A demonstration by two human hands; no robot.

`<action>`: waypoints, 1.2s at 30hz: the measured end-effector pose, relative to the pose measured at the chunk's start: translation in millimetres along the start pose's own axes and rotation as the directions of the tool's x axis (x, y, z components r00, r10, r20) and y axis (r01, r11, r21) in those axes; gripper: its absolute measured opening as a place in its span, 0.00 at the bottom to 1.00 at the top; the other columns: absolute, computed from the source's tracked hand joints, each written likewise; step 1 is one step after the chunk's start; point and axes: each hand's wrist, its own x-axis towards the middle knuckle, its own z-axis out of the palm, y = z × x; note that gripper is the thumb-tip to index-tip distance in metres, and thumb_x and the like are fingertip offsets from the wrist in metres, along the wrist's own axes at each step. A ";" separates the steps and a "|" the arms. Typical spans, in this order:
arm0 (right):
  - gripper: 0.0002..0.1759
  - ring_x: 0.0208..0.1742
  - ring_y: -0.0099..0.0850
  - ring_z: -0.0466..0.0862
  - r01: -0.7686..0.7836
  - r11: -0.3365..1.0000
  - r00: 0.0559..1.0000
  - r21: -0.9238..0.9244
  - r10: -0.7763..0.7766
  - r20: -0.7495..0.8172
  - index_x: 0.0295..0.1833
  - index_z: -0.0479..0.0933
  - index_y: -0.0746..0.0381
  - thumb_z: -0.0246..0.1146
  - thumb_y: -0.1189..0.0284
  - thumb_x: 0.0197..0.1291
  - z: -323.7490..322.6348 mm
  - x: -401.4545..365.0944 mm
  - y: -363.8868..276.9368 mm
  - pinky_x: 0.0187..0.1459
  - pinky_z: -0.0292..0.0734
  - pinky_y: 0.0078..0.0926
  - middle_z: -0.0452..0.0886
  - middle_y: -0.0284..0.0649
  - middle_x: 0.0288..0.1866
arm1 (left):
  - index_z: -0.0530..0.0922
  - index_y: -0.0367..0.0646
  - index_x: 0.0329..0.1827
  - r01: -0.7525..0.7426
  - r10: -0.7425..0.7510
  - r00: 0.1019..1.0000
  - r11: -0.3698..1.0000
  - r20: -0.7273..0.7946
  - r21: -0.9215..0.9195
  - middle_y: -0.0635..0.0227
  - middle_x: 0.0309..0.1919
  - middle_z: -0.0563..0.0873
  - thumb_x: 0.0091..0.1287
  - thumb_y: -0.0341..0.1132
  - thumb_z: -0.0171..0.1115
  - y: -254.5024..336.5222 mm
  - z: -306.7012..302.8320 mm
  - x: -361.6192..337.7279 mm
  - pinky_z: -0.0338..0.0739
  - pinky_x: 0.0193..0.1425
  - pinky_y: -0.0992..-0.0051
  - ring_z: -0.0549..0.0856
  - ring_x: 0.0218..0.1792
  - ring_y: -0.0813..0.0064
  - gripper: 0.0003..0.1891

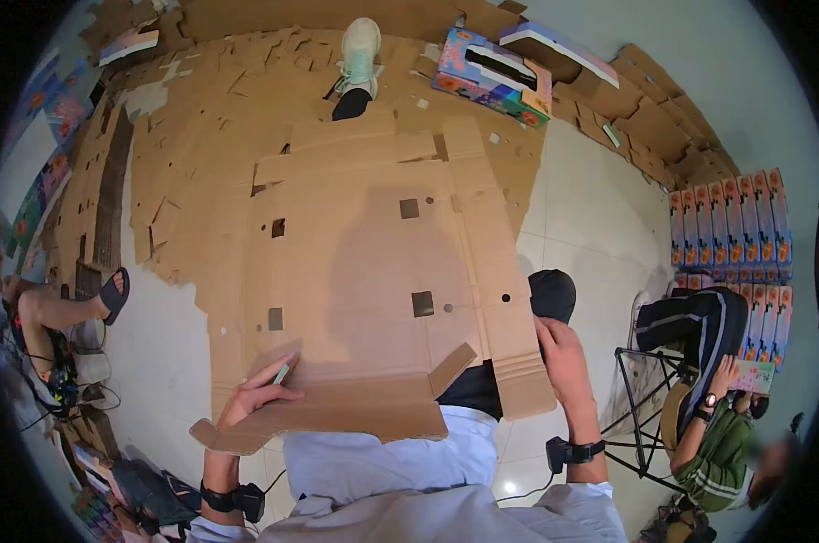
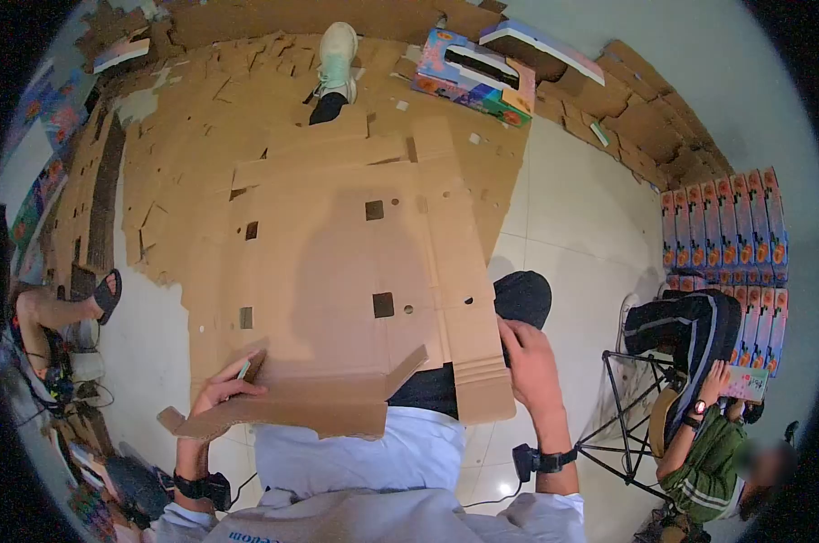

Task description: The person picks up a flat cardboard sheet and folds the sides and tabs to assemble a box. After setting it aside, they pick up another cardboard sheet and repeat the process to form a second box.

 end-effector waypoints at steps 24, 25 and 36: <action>0.18 0.27 0.42 0.82 0.018 0.403 0.873 0.915 -0.453 0.183 0.67 0.90 0.61 0.64 0.74 0.78 -19.9 43.5 -140.3 0.36 0.82 0.37 0.84 0.44 0.29 | 0.92 0.41 0.48 -0.332 0.281 0.943 0.796 0.177 0.507 0.49 0.70 0.90 0.60 0.39 0.75 16.0 9.7 20.3 0.85 0.70 0.57 0.90 0.63 0.46 0.15; 0.19 0.30 0.42 0.84 0.076 0.506 0.869 0.859 -0.456 0.192 0.68 0.89 0.60 0.67 0.72 0.77 -16.7 46.4 -145.5 0.38 0.82 0.37 0.85 0.44 0.31 | 0.93 0.43 0.50 -0.378 0.329 0.926 0.767 0.187 0.518 0.50 0.70 0.90 0.60 0.39 0.75 18.4 12.4 20.8 0.85 0.71 0.57 0.90 0.64 0.46 0.16; 0.27 0.91 0.58 0.62 0.509 0.769 0.853 0.387 -0.509 -0.110 0.69 0.88 0.48 0.81 0.55 0.66 25.9 53.8 -164.0 0.86 0.58 0.67 0.70 0.50 0.86 | 0.83 0.48 0.80 -0.132 0.128 0.991 0.938 0.032 0.321 0.52 0.74 0.87 0.67 0.38 0.75 35.1 27.1 6.6 0.77 0.83 0.53 0.84 0.75 0.44 0.34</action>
